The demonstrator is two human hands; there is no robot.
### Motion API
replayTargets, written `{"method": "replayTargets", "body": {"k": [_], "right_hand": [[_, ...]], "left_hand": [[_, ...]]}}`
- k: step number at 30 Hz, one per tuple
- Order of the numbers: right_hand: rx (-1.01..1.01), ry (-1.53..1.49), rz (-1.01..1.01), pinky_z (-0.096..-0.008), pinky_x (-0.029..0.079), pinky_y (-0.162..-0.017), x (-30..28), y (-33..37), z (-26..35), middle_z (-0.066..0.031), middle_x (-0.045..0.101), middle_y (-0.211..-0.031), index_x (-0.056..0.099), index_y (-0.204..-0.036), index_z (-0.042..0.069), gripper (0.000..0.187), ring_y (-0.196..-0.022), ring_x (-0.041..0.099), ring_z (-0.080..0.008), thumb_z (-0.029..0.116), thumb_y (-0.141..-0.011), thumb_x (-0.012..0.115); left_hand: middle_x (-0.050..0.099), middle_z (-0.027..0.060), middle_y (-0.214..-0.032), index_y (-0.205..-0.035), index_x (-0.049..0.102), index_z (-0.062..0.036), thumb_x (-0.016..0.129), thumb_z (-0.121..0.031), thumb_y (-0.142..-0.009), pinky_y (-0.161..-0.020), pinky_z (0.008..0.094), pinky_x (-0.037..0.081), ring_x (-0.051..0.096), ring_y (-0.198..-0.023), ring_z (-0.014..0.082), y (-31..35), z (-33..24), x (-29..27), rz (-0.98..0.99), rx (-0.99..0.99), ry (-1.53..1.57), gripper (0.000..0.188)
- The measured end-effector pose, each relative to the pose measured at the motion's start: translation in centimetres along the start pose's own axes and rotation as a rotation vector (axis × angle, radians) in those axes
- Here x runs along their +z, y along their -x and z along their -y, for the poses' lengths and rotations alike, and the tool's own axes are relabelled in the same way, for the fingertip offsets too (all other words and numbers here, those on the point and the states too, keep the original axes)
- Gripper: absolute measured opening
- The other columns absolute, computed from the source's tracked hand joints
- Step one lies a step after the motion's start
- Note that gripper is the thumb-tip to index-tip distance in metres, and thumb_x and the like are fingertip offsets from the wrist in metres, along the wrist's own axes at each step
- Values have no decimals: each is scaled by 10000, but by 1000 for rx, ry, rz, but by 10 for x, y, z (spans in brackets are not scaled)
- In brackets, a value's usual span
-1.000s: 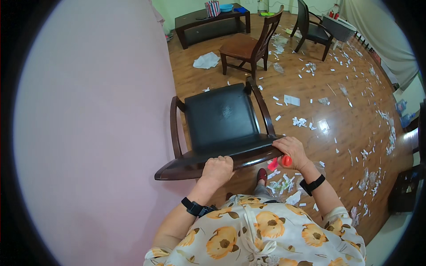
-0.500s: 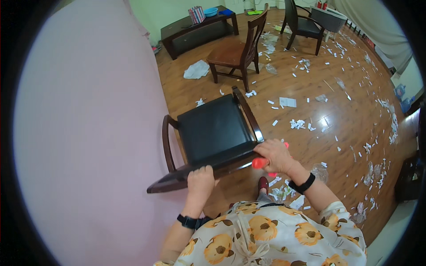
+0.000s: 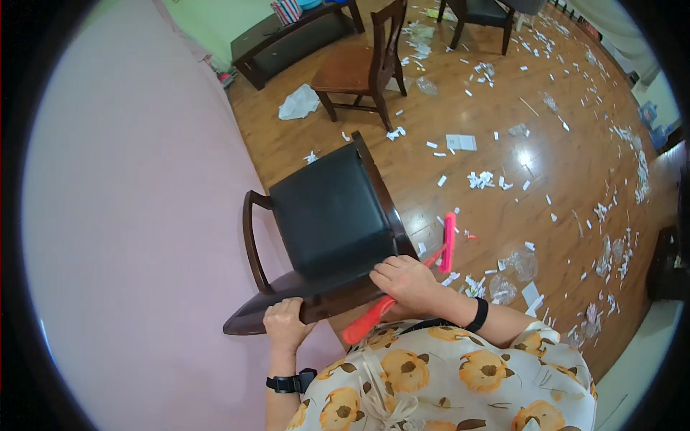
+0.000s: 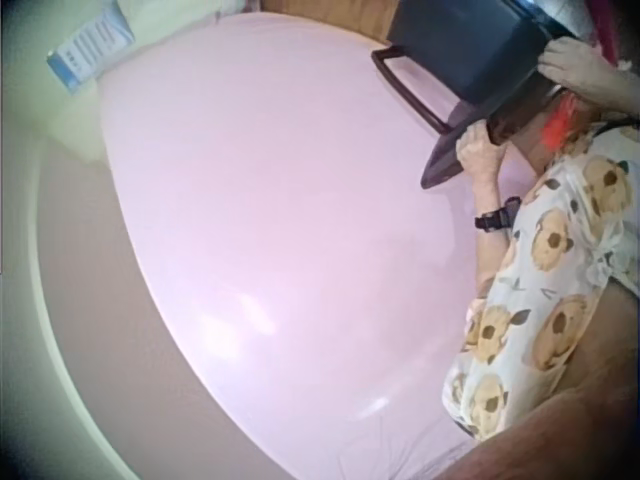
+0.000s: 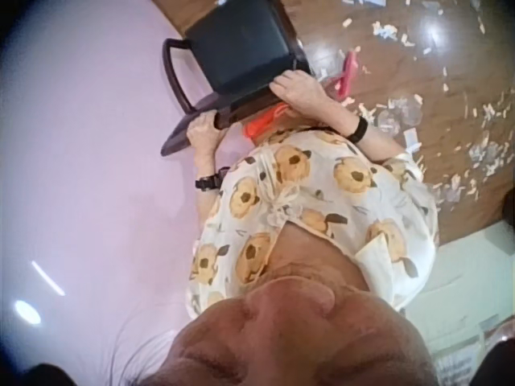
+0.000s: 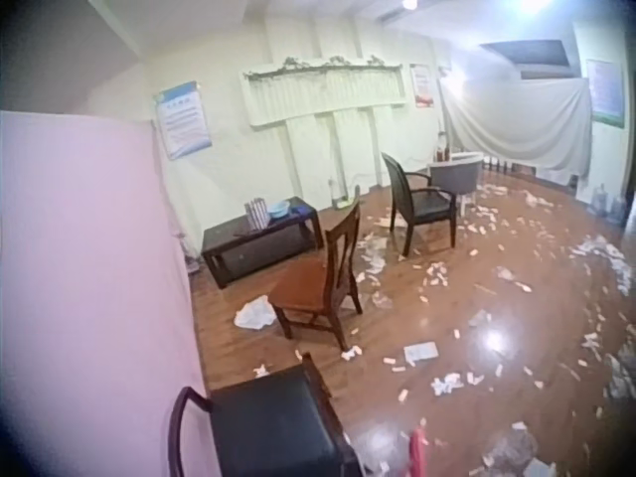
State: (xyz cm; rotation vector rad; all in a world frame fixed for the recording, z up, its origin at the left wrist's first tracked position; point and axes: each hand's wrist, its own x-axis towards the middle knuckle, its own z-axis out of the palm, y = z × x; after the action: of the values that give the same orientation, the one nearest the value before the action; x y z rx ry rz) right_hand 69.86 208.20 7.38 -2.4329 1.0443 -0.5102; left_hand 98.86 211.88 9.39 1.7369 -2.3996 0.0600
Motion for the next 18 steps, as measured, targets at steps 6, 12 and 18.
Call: {"method": "replayTargets", "body": {"k": [6,12,18], "right_hand": [[-104,-17,-25,-385,451,-856,5,-6,-9,-112,597,-1055,570,-1077,12,534,-1004,563,-282,186,-603,744],[34,57,-186,-363,460,-813,-37,52,-20,-107,610,-1038,615,-1037,80,440,-1001,566,-274,132,-611,706],[521,169,-6,-410,505,-650,-77,99,29,-161,636,-776,651,-955,42,248,-728,631,-340,111,-717,669]], "left_hand": [[645,81,-771,-820,647,-77,824,-300,-522,-661,381,472,618,-709,271,-2,33,-2,48,43,33,411],[669,79,-810,-842,664,-81,843,-186,-440,-703,380,490,628,-744,278,9,72,-2,-14,104,-18,453],[654,86,-938,-971,649,-69,809,-240,-597,-801,388,473,612,-893,272,6,82,-11,132,-22,6,441]]}}
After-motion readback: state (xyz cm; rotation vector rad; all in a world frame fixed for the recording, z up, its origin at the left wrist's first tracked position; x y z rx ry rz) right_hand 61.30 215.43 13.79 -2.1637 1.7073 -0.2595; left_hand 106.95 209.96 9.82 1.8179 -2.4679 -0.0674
